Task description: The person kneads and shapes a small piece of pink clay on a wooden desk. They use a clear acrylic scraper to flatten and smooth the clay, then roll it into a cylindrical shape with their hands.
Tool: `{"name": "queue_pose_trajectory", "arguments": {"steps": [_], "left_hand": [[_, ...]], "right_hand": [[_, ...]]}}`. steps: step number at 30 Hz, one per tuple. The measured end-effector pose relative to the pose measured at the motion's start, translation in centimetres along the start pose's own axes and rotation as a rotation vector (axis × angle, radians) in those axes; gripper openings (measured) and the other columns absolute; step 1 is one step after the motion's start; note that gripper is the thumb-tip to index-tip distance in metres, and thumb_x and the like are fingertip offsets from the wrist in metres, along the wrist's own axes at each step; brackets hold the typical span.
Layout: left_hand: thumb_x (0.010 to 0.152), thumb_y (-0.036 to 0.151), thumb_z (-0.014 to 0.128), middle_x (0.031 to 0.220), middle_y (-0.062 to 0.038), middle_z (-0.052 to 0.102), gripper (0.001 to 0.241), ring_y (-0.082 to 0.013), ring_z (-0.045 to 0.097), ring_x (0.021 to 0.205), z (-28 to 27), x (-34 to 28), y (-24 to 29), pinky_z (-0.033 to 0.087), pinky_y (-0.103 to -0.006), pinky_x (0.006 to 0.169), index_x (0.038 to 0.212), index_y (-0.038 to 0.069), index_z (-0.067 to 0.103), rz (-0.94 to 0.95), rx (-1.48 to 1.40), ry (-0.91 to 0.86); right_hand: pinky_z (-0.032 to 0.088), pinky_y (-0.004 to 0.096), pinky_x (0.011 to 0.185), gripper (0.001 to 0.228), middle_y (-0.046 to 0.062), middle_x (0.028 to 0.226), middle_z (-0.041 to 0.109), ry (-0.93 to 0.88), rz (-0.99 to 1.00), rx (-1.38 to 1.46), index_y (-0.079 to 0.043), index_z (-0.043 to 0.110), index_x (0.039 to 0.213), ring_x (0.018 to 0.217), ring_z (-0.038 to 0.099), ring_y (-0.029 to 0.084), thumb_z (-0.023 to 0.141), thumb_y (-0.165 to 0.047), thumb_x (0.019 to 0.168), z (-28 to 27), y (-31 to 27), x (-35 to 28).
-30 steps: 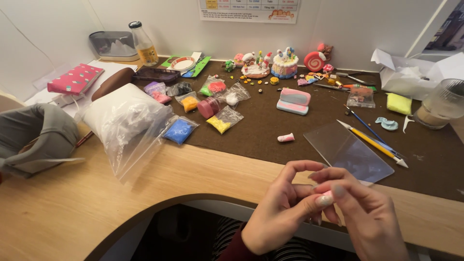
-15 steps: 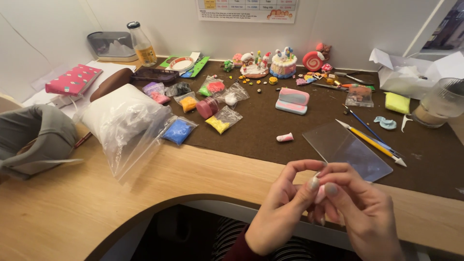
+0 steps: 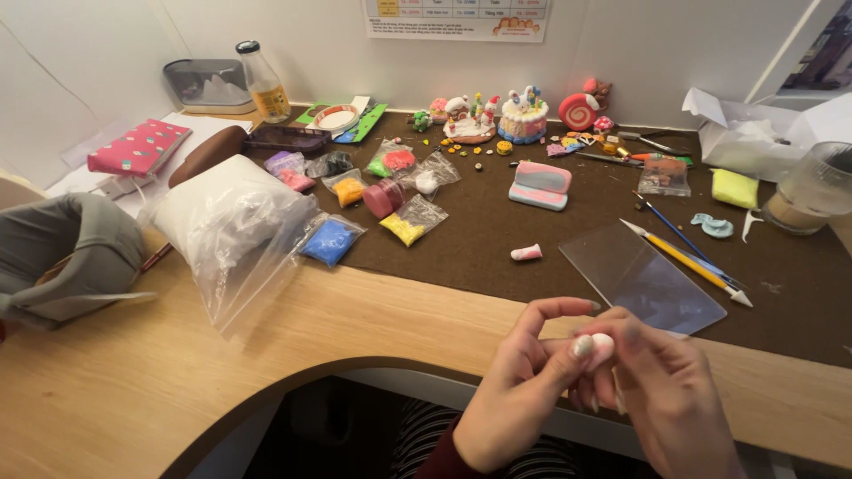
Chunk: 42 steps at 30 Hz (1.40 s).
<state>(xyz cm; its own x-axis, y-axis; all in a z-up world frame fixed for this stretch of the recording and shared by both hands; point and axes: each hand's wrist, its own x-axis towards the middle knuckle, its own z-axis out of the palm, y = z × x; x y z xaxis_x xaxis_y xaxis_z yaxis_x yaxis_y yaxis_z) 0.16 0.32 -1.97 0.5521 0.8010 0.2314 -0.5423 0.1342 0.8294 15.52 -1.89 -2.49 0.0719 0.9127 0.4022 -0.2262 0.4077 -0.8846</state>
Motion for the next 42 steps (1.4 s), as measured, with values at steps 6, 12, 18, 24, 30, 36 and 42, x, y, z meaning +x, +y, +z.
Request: {"name": "queue_pose_trajectory", "arguments": {"steps": [6,12,18,24,30,36,42], "left_hand": [[0.11,0.026,0.057,0.075,-0.007,0.064,0.04,-0.0083,0.06,0.066,0.1,0.2,0.2,0.045,-0.0191,0.065,0.141,0.005,0.043,-0.054,-0.045,-0.007],[0.107,0.024,0.061,0.093,-0.014,0.068,0.052,-0.0145,0.067,0.085,0.3,0.0,-0.3,0.058,-0.0289,0.082,0.147,0.0,0.04,-0.026,-0.076,0.006],[0.109,0.029,0.056,0.082,-0.01,0.066,0.045,-0.012,0.063,0.074,0.5,0.0,0.2,0.048,-0.0224,0.072,0.142,0.003,0.042,0.007,0.024,0.012],[0.106,0.028,0.061,0.073,-0.01,0.067,0.041,-0.0104,0.062,0.063,1.0,-0.1,1.5,0.045,-0.0202,0.064,0.137,0.005,0.047,-0.066,0.023,0.069],[0.111,0.036,0.049,0.074,-0.01,0.064,0.044,-0.0118,0.061,0.064,0.3,-0.1,1.0,0.04,-0.0217,0.064,0.142,0.006,0.044,-0.083,-0.059,-0.048],[0.109,0.036,0.052,0.071,-0.009,0.064,0.047,-0.0128,0.063,0.063,0.1,0.3,0.8,0.044,-0.0208,0.063,0.142,0.003,0.045,-0.055,-0.044,-0.009],[0.109,0.027,0.048,0.075,-0.005,0.067,0.025,-0.0108,0.06,0.071,-3.7,2.9,1.4,0.051,-0.0268,0.073,0.123,0.009,0.058,0.104,0.539,0.12]], "right_hand": [[0.051,0.036,0.051,0.043,0.017,0.07,0.065,-0.058,0.073,0.089,0.011,0.076,0.102,0.052,0.06,0.024,0.058,-0.027,0.105,-0.2,0.2,0.1],[0.05,0.033,0.049,0.036,0.008,0.081,0.052,0.184,0.102,-0.053,0.016,0.073,0.097,0.061,0.056,0.021,0.057,-0.016,0.104,0.1,0.5,-0.3],[0.049,0.03,0.058,0.009,0.01,0.074,0.058,0.206,-0.08,-0.286,0.004,0.073,0.092,0.054,0.055,0.018,0.066,-0.002,0.093,1.4,-1.1,-0.5],[0.039,0.026,0.082,0.032,0.008,0.101,0.056,0.228,-0.03,-0.277,0.007,0.072,0.123,0.093,0.052,0.015,0.055,-0.007,0.1,-0.8,-0.4,-0.9],[0.062,0.029,0.064,0.017,0.009,0.086,0.067,0.016,-0.128,-0.353,-0.002,0.078,0.102,0.07,0.068,0.018,0.068,-0.007,0.09,0.1,-2.1,-0.2],[0.058,0.03,0.077,0.03,0.017,0.101,0.071,-0.006,-0.128,-0.328,0.003,0.075,0.113,0.085,0.07,0.022,0.07,-0.002,0.084,-0.8,-1.2,0.0],[0.05,0.022,0.083,0.013,0.002,0.089,0.079,0.015,-0.041,-0.646,-0.003,0.082,0.096,0.084,0.067,0.009,0.075,-0.008,0.086,-0.8,-1.6,1.5]]}}
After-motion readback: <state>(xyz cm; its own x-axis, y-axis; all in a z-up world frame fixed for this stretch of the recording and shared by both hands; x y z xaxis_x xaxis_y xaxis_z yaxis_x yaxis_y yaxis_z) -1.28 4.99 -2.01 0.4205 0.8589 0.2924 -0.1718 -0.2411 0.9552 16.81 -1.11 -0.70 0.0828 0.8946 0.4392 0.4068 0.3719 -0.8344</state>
